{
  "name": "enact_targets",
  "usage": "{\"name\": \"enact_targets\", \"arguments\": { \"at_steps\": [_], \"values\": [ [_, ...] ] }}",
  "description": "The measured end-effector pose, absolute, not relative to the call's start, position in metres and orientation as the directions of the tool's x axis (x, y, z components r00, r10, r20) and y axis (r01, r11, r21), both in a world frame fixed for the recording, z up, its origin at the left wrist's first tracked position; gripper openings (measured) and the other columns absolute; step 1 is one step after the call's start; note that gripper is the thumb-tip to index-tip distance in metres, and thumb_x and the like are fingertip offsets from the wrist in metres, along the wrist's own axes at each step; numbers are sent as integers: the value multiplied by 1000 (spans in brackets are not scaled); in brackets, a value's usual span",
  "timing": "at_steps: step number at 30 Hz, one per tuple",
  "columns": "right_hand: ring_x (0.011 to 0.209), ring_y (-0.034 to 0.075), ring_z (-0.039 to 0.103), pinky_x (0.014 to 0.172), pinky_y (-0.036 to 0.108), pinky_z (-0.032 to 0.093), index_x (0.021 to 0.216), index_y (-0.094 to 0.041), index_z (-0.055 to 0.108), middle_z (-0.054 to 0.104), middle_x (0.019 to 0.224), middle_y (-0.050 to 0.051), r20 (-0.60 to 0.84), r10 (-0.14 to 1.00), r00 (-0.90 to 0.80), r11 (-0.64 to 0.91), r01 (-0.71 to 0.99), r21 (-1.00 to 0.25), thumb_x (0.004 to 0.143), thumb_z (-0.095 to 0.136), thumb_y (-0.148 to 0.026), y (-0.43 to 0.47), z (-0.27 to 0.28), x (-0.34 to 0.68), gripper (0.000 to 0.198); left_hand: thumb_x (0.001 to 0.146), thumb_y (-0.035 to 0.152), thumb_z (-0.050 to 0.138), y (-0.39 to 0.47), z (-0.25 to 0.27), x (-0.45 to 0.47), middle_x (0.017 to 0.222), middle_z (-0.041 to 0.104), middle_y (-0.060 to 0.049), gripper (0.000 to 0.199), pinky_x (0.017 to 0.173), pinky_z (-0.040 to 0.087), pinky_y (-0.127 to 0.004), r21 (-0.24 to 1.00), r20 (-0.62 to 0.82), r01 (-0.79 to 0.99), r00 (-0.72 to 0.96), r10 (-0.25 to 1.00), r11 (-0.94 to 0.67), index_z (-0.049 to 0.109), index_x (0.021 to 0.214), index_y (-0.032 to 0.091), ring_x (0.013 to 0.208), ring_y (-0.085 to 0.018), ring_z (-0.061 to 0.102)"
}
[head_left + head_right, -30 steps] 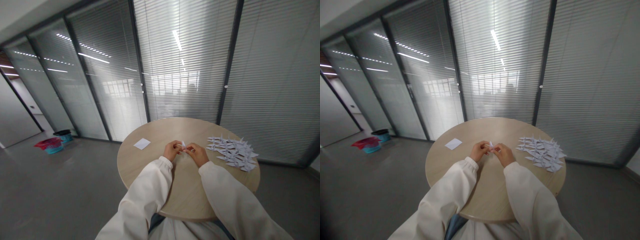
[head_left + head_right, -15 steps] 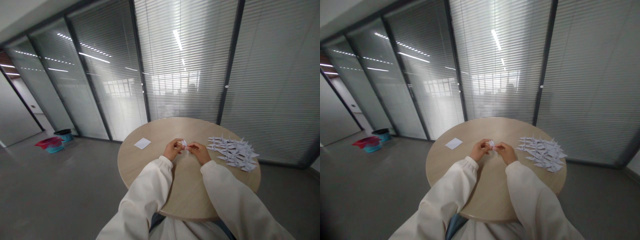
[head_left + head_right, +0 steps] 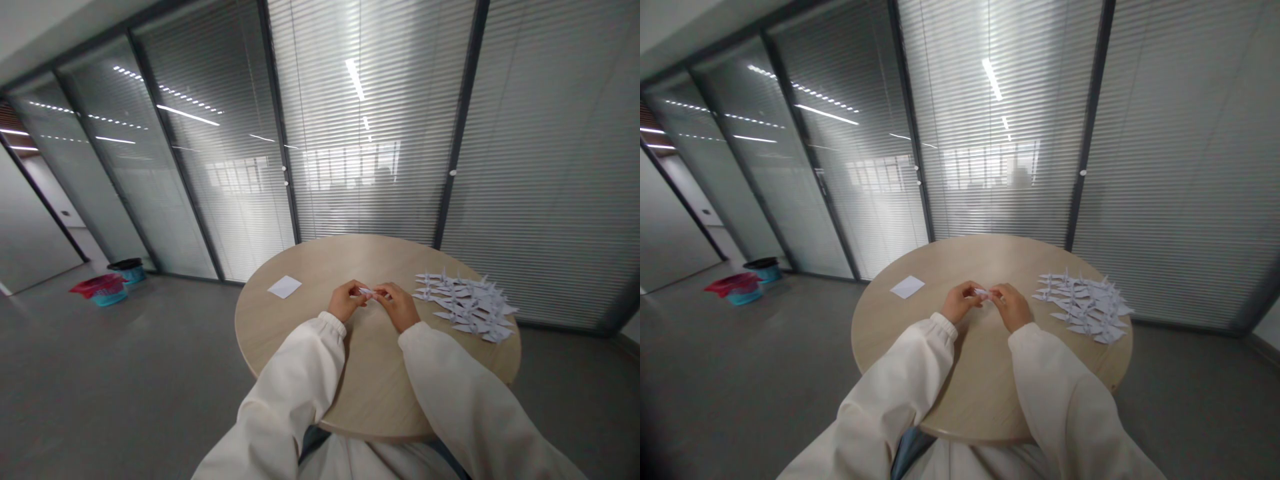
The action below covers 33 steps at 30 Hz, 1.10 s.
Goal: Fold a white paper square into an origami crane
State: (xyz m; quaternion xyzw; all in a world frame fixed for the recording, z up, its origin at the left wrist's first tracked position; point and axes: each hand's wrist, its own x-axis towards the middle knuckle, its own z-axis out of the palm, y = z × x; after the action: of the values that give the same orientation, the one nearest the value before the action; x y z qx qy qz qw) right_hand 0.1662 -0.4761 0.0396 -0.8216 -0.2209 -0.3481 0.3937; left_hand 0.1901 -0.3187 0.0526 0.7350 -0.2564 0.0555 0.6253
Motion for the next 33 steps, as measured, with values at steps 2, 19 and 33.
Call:
{"name": "enact_targets", "arguments": {
  "at_steps": [2,19,33],
  "values": [
    [71,16,54,66,29,43,82,-21,58,58,77,3,756,84,649,-607,636,-477,79,50,-31,-476,40,166,13,62,31,66,-318,51,192,69,61,-5,30,58,51,-26,906,380,-418,871,-311,-62,60,82,10,60,-11,58],
    [72,15,53,65,29,44,79,-19,56,55,77,1,712,15,702,-535,607,-587,74,56,-31,-475,38,170,13,60,30,67,-318,58,185,69,64,-6,27,65,48,-26,906,402,-424,864,-304,-9,63,77,10,64,-13,59],
    [76,18,54,72,32,42,78,-21,62,59,77,4,785,70,615,-627,640,-445,77,54,-35,-476,40,167,17,61,32,66,-318,60,184,73,64,-6,29,65,49,-27,909,397,-416,862,-316,9,64,79,10,63,-13,59]
  ]
}}
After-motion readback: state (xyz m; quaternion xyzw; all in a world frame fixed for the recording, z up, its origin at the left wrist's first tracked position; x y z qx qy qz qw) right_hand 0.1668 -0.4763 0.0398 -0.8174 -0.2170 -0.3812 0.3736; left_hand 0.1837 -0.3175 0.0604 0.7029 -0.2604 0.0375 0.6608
